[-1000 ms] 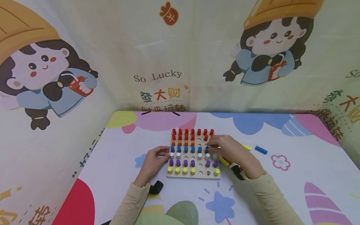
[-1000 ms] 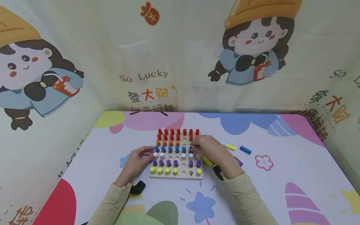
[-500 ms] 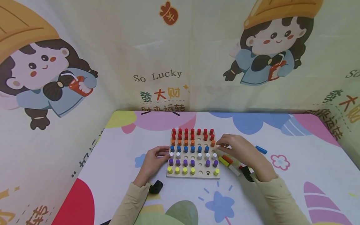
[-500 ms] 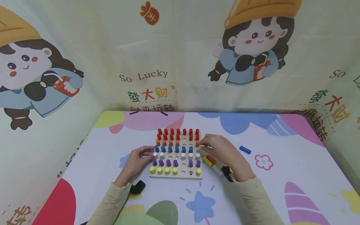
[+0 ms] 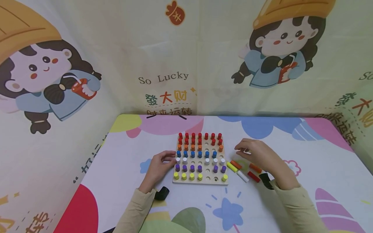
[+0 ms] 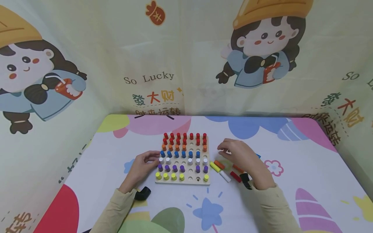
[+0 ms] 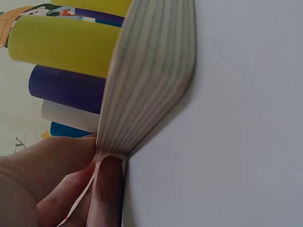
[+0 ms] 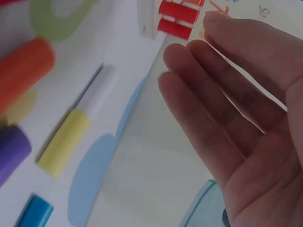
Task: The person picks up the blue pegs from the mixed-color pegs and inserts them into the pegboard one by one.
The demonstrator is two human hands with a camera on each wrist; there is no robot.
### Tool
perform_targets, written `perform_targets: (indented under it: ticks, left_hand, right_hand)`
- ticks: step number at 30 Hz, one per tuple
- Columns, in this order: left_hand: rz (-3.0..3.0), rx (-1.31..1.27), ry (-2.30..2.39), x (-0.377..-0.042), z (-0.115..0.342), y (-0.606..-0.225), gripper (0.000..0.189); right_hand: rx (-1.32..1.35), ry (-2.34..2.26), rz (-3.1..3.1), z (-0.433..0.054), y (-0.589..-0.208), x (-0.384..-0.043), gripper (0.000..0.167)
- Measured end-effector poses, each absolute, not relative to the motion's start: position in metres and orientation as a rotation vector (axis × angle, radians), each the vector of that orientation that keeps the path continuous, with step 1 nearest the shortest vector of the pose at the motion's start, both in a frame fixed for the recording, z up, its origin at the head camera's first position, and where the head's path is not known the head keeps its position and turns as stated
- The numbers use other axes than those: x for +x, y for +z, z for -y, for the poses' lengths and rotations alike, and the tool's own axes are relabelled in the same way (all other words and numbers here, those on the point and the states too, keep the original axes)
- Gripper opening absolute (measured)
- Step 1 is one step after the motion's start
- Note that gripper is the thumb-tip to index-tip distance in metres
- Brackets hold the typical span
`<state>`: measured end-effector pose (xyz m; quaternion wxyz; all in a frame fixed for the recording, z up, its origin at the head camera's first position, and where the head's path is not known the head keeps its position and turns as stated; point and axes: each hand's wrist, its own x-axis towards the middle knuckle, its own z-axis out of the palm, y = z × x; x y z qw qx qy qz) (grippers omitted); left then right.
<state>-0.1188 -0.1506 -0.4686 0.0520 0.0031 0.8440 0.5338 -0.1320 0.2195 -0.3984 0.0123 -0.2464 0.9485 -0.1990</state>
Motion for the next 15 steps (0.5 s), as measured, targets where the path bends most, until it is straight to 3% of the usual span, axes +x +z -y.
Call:
perform_targets:
  ticks: [15]
  left_hand:
    - [-2.568,-0.006,1.607,-0.121,0.151,-0.470,0.032]
  right_hand:
    - [-0.684,-0.594,-2.988,-0.246,-0.403,-0.129,0.017]
